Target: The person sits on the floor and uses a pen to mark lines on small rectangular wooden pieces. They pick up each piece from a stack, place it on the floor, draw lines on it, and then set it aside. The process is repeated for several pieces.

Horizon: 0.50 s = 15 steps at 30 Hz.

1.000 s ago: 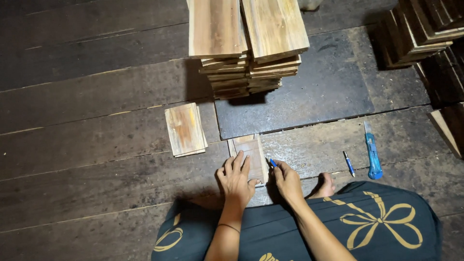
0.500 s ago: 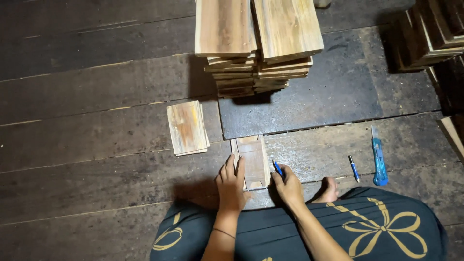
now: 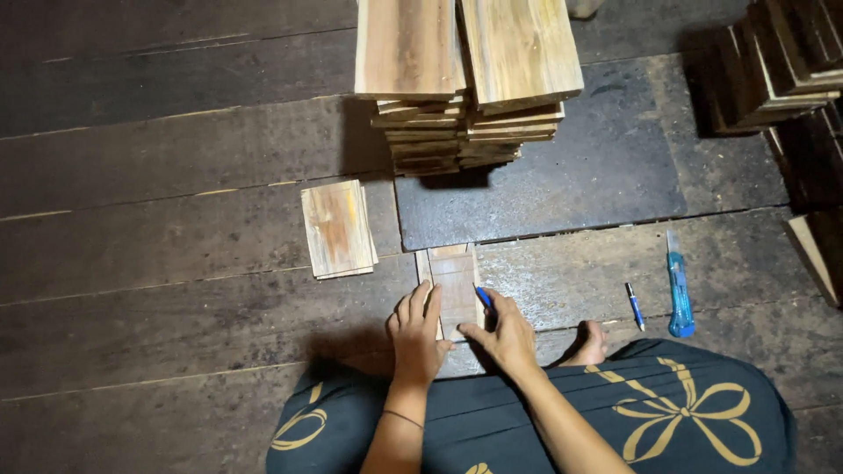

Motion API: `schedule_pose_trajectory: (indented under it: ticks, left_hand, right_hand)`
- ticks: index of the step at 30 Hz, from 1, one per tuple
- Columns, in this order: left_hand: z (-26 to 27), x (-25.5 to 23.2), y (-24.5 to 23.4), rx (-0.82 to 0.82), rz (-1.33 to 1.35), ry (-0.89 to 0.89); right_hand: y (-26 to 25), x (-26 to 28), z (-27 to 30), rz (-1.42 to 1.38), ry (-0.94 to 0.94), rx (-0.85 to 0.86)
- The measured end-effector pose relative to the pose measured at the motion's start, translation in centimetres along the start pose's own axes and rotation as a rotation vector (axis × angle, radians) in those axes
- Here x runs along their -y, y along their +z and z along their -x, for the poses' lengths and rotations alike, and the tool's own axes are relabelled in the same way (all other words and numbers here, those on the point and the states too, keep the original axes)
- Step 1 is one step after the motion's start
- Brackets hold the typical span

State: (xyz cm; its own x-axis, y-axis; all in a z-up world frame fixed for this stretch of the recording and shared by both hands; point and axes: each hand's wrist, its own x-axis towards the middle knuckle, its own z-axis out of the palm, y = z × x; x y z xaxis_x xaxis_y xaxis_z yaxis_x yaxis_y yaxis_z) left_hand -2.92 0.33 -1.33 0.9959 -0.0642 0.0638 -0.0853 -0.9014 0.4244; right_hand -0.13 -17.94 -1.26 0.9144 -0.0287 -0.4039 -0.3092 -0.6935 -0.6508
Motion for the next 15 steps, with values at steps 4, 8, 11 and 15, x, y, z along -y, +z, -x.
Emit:
schedule_pose_trajectory:
  ticks: [4,8,11,15]
  left_hand:
    - [0.1,-0.4,-0.4,0.070,0.049,-0.033]
    - [0.2,-0.1,0.5,0.056,0.067,-0.039]
    - [0.1,0.1,0.7,0.085,0.072,-0.053]
    - [0.1,0.1,0.8,0.126,0.112,-0.079]
  right_hand:
    - [0.3,0.2,0.1,0.114,-0.048,0.069]
    - [0.4,0.4,-0.1,0.098,-0.010,0.068]
    - [1.0,-0.5,-0.7,0.090,0.001,0.069]
    - [1.0,-0.9,-0.8,0.100,-0.012,0.078]
